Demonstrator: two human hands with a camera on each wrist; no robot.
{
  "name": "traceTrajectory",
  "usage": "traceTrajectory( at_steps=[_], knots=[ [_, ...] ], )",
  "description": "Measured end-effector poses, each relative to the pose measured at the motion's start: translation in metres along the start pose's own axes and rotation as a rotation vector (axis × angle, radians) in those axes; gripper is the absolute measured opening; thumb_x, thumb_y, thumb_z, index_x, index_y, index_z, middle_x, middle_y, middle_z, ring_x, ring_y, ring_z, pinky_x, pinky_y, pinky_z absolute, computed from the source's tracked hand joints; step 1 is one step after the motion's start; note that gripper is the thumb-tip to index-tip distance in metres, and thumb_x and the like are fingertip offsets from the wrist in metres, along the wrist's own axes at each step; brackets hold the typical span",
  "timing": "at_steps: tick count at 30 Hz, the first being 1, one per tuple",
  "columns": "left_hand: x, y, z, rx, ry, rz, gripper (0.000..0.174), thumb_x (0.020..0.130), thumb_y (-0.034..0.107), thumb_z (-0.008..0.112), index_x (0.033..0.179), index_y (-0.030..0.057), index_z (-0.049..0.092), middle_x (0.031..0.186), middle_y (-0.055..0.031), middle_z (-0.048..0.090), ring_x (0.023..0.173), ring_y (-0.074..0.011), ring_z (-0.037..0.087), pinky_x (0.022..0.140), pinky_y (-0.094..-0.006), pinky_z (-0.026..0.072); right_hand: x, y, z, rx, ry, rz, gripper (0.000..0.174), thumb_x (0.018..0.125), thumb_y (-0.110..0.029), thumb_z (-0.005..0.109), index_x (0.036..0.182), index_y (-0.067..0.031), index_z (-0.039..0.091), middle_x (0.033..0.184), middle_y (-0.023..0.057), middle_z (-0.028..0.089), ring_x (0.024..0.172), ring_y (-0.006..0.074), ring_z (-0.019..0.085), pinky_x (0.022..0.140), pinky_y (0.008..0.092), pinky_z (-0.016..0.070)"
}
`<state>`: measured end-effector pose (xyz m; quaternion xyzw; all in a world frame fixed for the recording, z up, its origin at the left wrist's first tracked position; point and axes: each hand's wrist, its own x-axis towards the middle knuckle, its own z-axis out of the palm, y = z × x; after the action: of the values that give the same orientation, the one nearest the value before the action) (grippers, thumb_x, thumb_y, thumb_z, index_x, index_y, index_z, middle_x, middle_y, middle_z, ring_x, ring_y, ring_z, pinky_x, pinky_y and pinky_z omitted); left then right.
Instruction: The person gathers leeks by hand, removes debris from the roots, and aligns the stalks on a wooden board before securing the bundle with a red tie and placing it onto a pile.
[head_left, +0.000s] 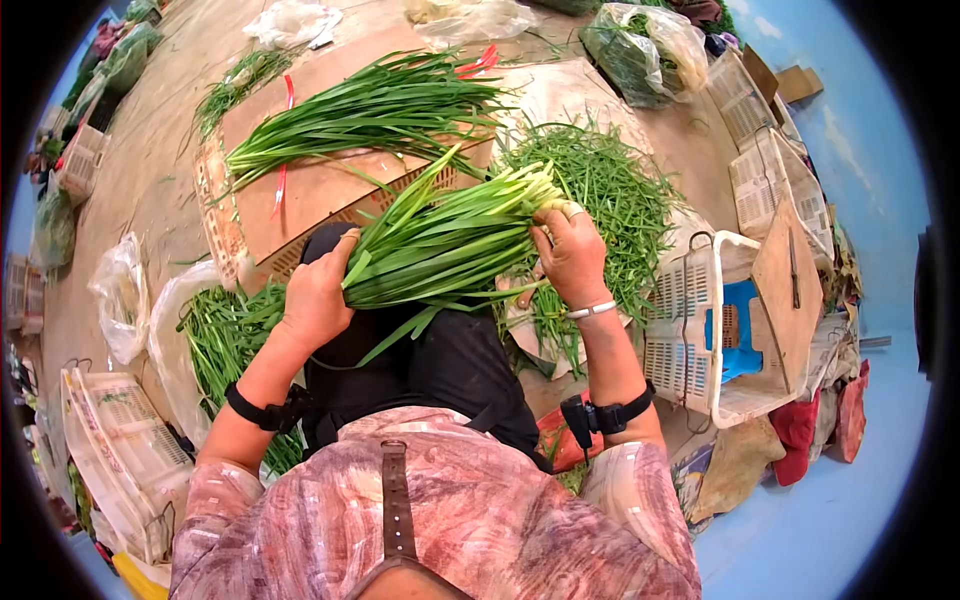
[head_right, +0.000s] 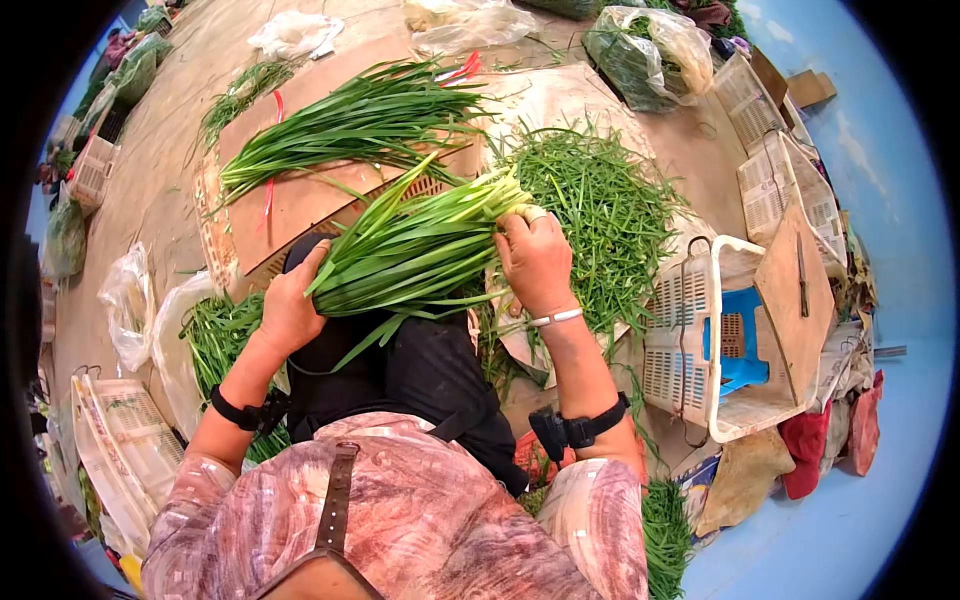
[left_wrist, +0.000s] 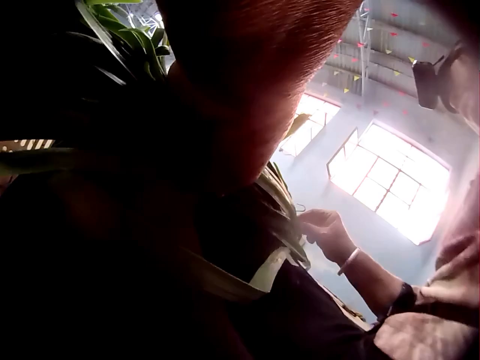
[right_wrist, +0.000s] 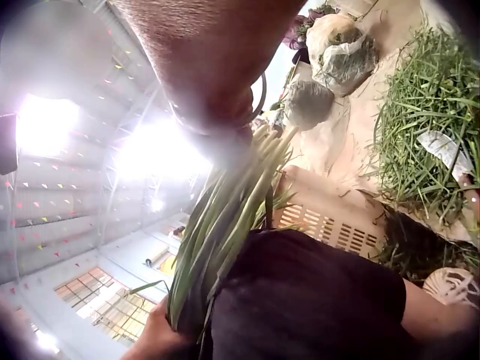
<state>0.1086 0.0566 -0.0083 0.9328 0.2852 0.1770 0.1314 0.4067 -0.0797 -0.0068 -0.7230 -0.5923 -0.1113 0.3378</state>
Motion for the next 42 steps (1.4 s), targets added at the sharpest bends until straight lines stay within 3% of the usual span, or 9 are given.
traceTrajectory(
  at_steps=[14,17,20,23,26,28,29,31,42],
  knots=[
    [-0.001,0.003,-0.003,-0.014,-0.005,0.001,0.061,0.071,0.013,0.065,0.125,-0.0005,0.040,0.100,-0.0193,0.061,0.085,-0.0362,0.060,0.069,-0.0417,0.0488,0.005,0.001,-0.024,0.003,0.057,-0.126,0.013,0.067,-0.002,0.060,0.078,-0.0082,0.054,0.074,0.0083,0.054,0.068,0.0270,0.055,0.058,0.0359,0.0461],
    [-0.005,0.002,-0.002,-0.026,0.020,-0.003,0.061,0.070,0.012,0.065,0.125,-0.0012,0.040,0.100,-0.0194,0.061,0.087,-0.0351,0.060,0.069,-0.0406,0.0484,0.004,0.048,-0.055,-0.107,0.209,0.047,0.008,0.069,-0.003,0.059,0.076,-0.0074,0.056,0.068,0.0091,0.055,0.059,0.0253,0.056,0.053,0.0345,0.0458],
    [-0.010,-0.001,0.004,-0.011,0.091,0.047,0.066,0.071,0.013,0.064,0.130,0.0024,0.038,0.086,-0.0127,0.060,0.079,-0.0291,0.057,0.063,-0.0373,0.0406,0.003,0.128,-0.087,-0.326,0.266,0.669,0.018,0.074,-0.013,0.062,0.087,-0.0004,0.062,0.079,0.0159,0.065,0.072,0.0282,0.063,0.066,0.0358,0.0489],
    [-0.010,0.000,0.006,0.031,0.123,0.045,0.066,0.071,0.013,0.064,0.131,0.0021,0.038,0.080,-0.0108,0.057,0.074,-0.0281,0.056,0.062,-0.0362,0.0394,0.004,0.127,-0.086,-0.755,0.126,0.645,0.029,0.075,-0.018,0.065,0.096,0.0015,0.061,0.083,0.0186,0.064,0.077,0.0312,0.063,0.071,0.0350,0.0491],
    [-0.013,0.002,0.009,0.079,0.169,0.067,0.067,0.071,0.012,0.064,0.131,0.0021,0.038,0.075,-0.0087,0.054,0.069,-0.0270,0.053,0.061,-0.0355,0.0381,0.026,0.070,-0.067,0.028,0.010,0.597,0.042,0.077,-0.028,0.067,0.105,0.0024,0.060,0.100,0.0212,0.061,0.090,0.0269,0.060,0.077,0.0382,0.0480],
    [-0.013,0.003,0.011,0.108,0.186,0.064,0.067,0.070,0.011,0.064,0.131,0.0023,0.038,0.074,-0.0079,0.053,0.068,-0.0264,0.052,0.059,-0.0355,0.0372,0.035,0.036,-0.043,0.673,-0.111,0.666,0.039,0.078,-0.025,0.068,0.101,0.0060,0.060,0.085,0.0131,0.065,0.076,0.0176,0.060,0.068,0.0267,0.0485],
    [-0.014,0.003,0.012,0.108,0.186,0.071,0.067,0.070,0.011,0.064,0.131,0.0023,0.038,0.074,-0.0079,0.053,0.068,-0.0264,0.052,0.059,-0.0355,0.0372,0.039,0.022,-0.032,0.765,-0.188,0.711,0.035,0.077,-0.021,0.070,0.098,0.0046,0.061,0.082,0.0109,0.064,0.072,0.0141,0.059,0.064,0.0242,0.0476],
    [-0.015,0.002,0.014,0.138,0.226,0.056,0.066,0.070,0.010,0.063,0.131,0.0023,0.039,0.074,-0.0070,0.052,0.067,-0.0258,0.051,0.059,-0.0354,0.0363,0.037,0.022,-0.002,0.833,-0.025,0.652,0.023,0.073,-0.012,0.073,0.086,0.0017,0.059,0.078,0.0078,0.063,0.069,0.0102,0.056,0.060,0.0225,0.0457],
    [-0.011,-0.008,0.014,0.006,0.308,-0.014,0.054,0.070,0.006,0.061,0.122,0.0029,0.048,0.091,-0.0123,0.061,0.079,-0.0306,0.058,0.065,-0.0390,0.0435,0.008,-0.003,-0.033,1.174,-0.110,0.631,0.020,0.075,-0.002,0.064,0.093,-0.0001,0.056,0.077,0.0023,0.058,0.063,0.0078,0.054,0.057,0.0211,0.0463]
  ],
)
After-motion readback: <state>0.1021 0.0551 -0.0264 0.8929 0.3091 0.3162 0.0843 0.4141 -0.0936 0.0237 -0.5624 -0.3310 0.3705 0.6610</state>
